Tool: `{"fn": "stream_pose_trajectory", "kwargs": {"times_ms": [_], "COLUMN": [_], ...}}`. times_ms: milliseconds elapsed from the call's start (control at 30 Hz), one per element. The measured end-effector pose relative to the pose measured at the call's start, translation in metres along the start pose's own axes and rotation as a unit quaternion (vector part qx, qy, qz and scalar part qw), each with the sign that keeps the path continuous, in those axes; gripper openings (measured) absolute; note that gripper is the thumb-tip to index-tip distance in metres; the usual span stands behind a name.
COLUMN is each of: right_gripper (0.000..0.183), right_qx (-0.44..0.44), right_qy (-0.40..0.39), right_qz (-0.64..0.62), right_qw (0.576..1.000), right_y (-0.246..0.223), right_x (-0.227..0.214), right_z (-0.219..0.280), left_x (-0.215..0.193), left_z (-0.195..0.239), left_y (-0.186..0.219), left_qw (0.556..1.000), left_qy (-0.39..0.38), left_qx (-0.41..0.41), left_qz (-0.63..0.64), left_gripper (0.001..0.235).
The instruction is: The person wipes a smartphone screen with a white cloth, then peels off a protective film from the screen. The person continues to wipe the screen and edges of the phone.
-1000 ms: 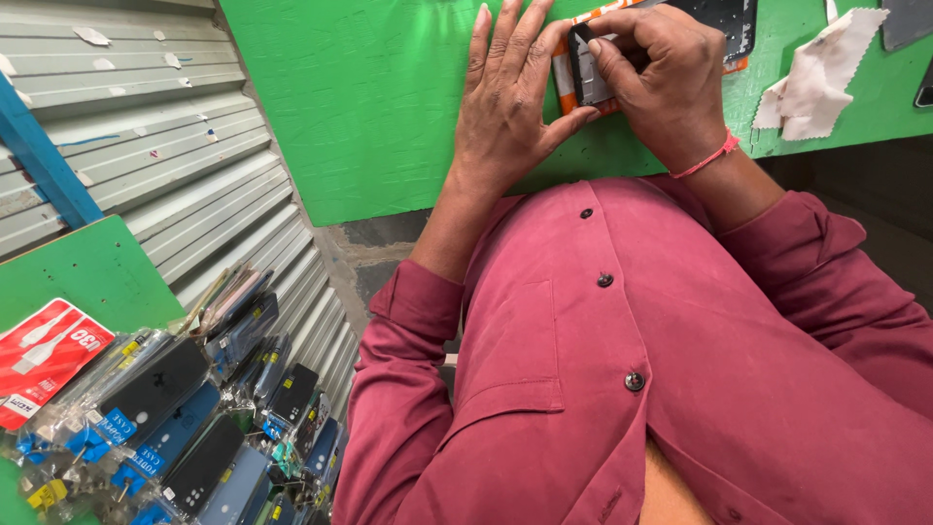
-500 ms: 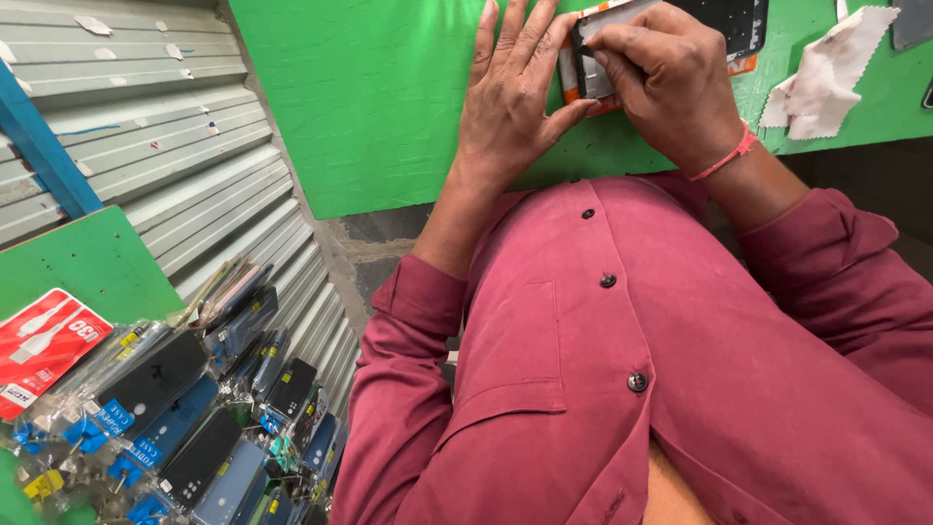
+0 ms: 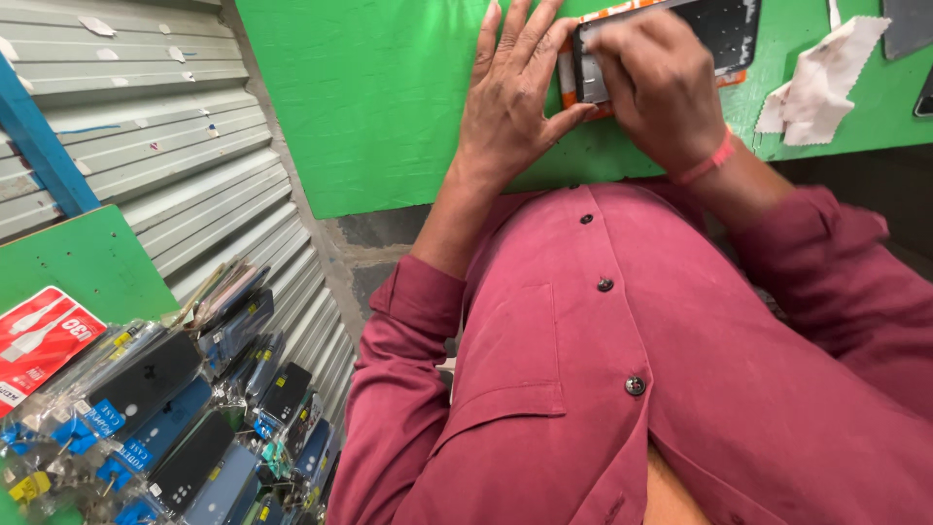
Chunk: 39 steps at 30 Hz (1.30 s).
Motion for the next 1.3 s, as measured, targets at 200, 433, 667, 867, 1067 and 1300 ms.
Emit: {"fn": "stream_pose_trajectory", "kwargs": {"times_ms": [200,433,667,867,1067,1300], "right_gripper": [0.01,0.009,0.006,0.009,0.007,0.012], "right_qx": [0.003,-0.041,-0.017,-0.042,-0.019,-0.039], "right_qy": [-0.014,0.002,-0.058,-0.003,-0.059,-0.015], "right_qz": [-0.003,0.026,-0.011,0.017,-0.02,-0.011], "right_qw": [1.0,0.999,0.998,0.999,0.998,0.999], "right_y": [-0.008,-0.009,-0.007,0.005,0.004,0.005], "right_x": [-0.001,-0.005,0.003,-0.002,0.004,-0.003], "right_z": [0.001,0.003,0.012,0.011,0.017,0.013], "left_x": [-0.003,0.0,0.001,-0.003,-0.002,-0.002], "left_z": [0.0,0.002,0.001,0.001,0.003,0.002], "left_y": [0.001,0.003,0.001,0.004,0.004,0.003], "left_qw": [1.0,1.0,1.0,1.0,1.0,1.0], "left_qy": [0.003,0.013,-0.002,0.013,0.014,0.021], "left_qx": [0.001,0.016,0.007,0.011,0.011,0.012], "left_qz": [0.005,-0.006,-0.004,-0.016,-0.012,-0.019], "left_gripper": [0.085,0.084,0.081,0.081,0.081,0.084]}}
Point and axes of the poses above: each hand's wrist, its own z-axis away from the middle knuckle, its own x-axis out of the palm, y = z × x, the point moved 9 cm from there along -z, towards the middle knuckle, and after that the axes turned 2 degrees about -z, right-handed, at the moved point
